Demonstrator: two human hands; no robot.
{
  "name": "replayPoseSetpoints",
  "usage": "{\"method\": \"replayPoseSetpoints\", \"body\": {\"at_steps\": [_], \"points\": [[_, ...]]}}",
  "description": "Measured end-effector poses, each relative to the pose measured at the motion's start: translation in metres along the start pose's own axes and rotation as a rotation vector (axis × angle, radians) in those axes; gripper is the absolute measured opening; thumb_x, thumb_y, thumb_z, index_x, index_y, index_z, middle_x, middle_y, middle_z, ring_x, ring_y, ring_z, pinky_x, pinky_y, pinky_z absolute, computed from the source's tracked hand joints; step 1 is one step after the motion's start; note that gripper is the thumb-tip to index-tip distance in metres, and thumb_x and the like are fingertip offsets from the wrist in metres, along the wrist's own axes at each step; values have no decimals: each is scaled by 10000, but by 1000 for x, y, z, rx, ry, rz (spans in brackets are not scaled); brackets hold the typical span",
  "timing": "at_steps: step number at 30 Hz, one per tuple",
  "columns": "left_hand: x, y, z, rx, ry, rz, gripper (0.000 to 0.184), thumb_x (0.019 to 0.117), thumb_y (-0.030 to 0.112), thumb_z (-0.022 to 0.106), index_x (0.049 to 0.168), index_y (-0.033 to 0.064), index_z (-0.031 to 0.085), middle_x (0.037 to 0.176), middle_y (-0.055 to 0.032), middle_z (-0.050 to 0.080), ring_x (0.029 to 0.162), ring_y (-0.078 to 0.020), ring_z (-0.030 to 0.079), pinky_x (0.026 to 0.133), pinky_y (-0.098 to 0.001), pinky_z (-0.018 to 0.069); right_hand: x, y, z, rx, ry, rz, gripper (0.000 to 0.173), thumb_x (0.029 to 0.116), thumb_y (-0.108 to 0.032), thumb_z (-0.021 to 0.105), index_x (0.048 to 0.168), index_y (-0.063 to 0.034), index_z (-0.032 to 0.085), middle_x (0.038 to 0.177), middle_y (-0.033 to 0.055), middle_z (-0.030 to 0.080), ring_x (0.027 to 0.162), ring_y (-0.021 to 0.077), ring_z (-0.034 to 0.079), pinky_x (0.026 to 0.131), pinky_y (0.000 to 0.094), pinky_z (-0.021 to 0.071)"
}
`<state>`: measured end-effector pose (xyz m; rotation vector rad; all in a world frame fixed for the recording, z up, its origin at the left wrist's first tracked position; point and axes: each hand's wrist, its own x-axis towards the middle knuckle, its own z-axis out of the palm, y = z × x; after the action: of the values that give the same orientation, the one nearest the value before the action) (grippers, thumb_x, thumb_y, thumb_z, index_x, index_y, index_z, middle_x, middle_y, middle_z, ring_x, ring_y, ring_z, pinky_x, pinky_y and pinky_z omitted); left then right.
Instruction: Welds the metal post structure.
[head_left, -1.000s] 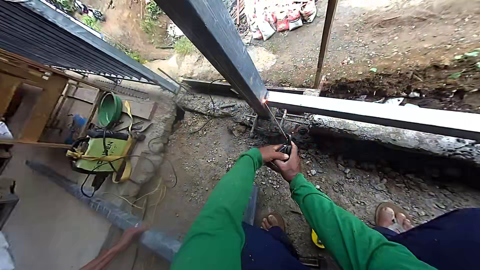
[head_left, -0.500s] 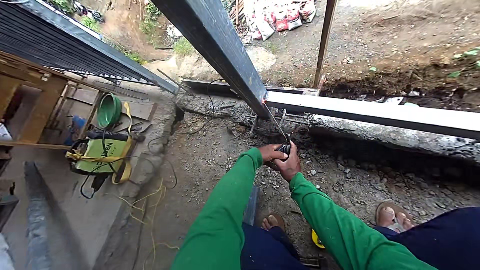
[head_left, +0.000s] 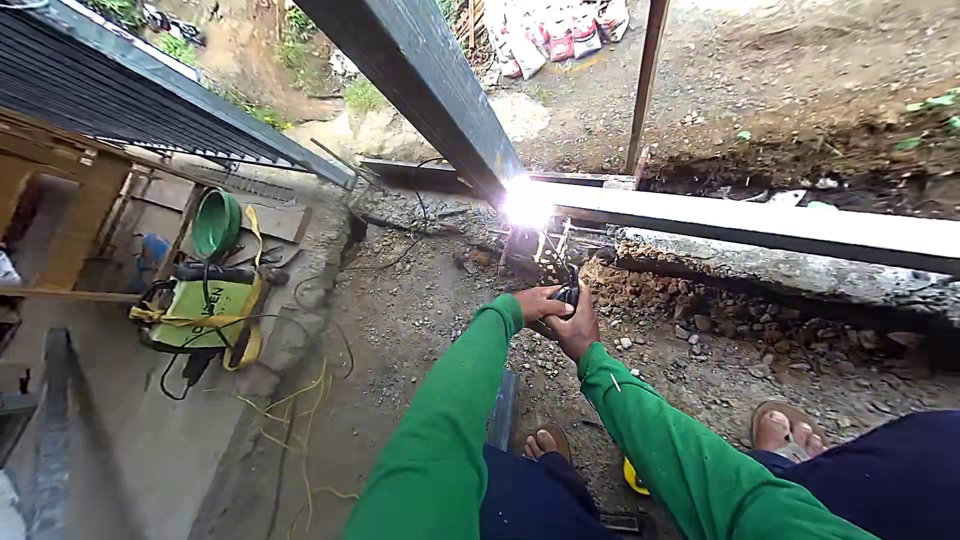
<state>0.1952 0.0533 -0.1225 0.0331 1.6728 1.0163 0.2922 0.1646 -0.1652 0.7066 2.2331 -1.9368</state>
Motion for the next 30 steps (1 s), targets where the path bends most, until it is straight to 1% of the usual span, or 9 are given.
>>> {"method": "replayPoseSetpoints", "body": {"at_steps": [3, 6, 8, 12, 16, 19, 22, 26, 30], "points": [[0, 0, -2, -32, -24, 4, 608, 958, 193, 695, 1519, 131, 470, 1265, -167, 658, 1064, -242, 673, 913, -455, 575, 0, -1, -1, 12, -8, 7, 1047, 700, -334, 851, 1561, -67, 319, 1245, 189, 668, 1148, 304, 660, 1007, 518, 532], [-2, 2, 1, 3, -7, 16, 602, 947, 212, 718, 1492, 98, 490, 1264, -168, 668, 1089, -243, 685, 953, -450, 580, -3, 1, -1, 52, 29, -16, 1061, 692, -330, 861, 1567, -65, 322, 1245, 188, 671, 1145, 290, 664, 1010, 501, 539], [-4, 6, 3, 86, -26, 32, 690, 944, 226, 718, 1552, 87, 423, 1339, -188, 634, 1161, -256, 650, 1013, -466, 533, -8, 1, -2, 54, 53, -7, 1099, 676, -341, 847, 1570, -25, 290, 1280, 218, 648, 1166, 318, 650, 1015, 519, 528], [-1, 5, 4, 139, -33, -7, 723, 958, 248, 714, 1581, 93, 381, 1370, -205, 613, 1191, -280, 637, 1027, -483, 522, -11, 0, -4, 46, 42, 25, 1090, 696, -315, 863, 1571, -26, 281, 1278, 234, 645, 1168, 338, 649, 1016, 526, 526], [1, 0, 0, 79, -36, -17, 658, 963, 243, 712, 1553, 143, 436, 1327, -166, 638, 1126, -236, 656, 974, -459, 548, -8, 0, -3, 8, 20, 21, 1081, 692, -358, 842, 1568, -37, 295, 1278, 209, 651, 1167, 320, 649, 1018, 521, 522], [0, 1, 1, 57, -23, -32, 650, 974, 232, 703, 1555, 145, 426, 1312, -182, 633, 1107, -258, 659, 935, -482, 562, -6, 0, -2, -5, 17, 15, 1073, 697, -352, 834, 1568, -33, 296, 1277, 213, 651, 1168, 325, 649, 1018, 519, 520], [-1, 2, 0, 46, -12, -39, 623, 973, 230, 705, 1538, 146, 456, 1292, -169, 648, 1091, -239, 664, 940, -450, 560, -5, 1, 0, -15, 14, 14, 1048, 707, -355, 828, 1562, -46, 308, 1267, 199, 658, 1166, 314, 650, 1015, 512, 521], [-2, 5, 0, 7, -8, -61, 634, 969, 240, 715, 1542, 171, 452, 1274, -174, 653, 1062, -255, 678, 901, -458, 581, -1, 4, 1, -9, 18, 7, 1044, 701, -367, 829, 1559, -61, 320, 1240, 192, 670, 1138, 310, 661, 995, 517, 531], [-1, 4, -2, 30, -24, -12, 631, 967, 247, 704, 1533, 133, 450, 1254, -167, 658, 1053, -238, 674, 914, -450, 574, 0, 3, 2, 34, 28, -25, 1021, 704, -353, 850, 1539, -48, 348, 1201, 183, 682, 1113, 289, 674, 989, 501, 542]]}}
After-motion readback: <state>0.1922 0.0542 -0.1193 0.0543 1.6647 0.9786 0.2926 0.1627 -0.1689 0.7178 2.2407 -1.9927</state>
